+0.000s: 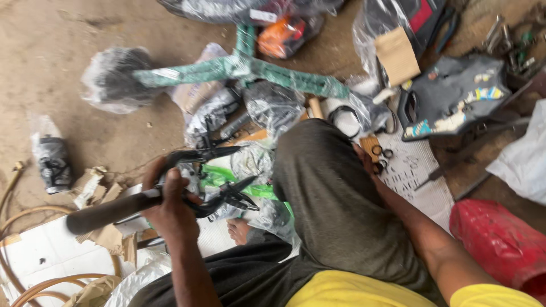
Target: The person assembles a bicycle fork by sliding a component onto the steerer tube and attaching a bracket using a small red-handled tool.
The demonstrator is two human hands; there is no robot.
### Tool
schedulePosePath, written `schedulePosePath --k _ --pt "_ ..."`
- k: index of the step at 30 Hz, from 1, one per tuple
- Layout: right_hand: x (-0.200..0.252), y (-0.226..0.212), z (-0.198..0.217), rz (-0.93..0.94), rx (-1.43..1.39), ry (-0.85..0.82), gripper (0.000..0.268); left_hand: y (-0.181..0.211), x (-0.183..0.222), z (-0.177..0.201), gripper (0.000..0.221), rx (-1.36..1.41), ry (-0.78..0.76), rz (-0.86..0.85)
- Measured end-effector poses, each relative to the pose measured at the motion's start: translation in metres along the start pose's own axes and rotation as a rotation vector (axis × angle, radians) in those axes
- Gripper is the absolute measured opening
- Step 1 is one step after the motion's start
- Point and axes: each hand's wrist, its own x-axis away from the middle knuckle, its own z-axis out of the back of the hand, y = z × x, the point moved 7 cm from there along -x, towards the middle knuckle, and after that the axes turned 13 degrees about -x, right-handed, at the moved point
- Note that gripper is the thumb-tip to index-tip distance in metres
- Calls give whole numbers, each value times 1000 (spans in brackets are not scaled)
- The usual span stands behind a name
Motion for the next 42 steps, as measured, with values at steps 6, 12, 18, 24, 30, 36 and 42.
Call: schedulePosePath --k 6,12,18,24,30,36,42 --pt "-17 -54 69 -433 -782 98 15 3 -2 -5 45 8 -8 21" --pt "7 -257 174 66 -1089 -520 11 3 -1 -10 46 11 -24 41" --pt "25 -356 175 328 -396 -396 13 7 0 -9 50 -60 -5 47" --pt "39 -369 177 469 -318 -409 17 -1 3 -6 50 -33 -17 38" --pt "52 -391 161 674 19 -404 23 6 3 -6 50 -93 -9 71" --pt "49 -394 151 596 123 -532 25 1 5 -7 52 -108 -10 79" --pt "30 -381 156 413 -43 -575 21 2 6 -4 54 -146 2 55"
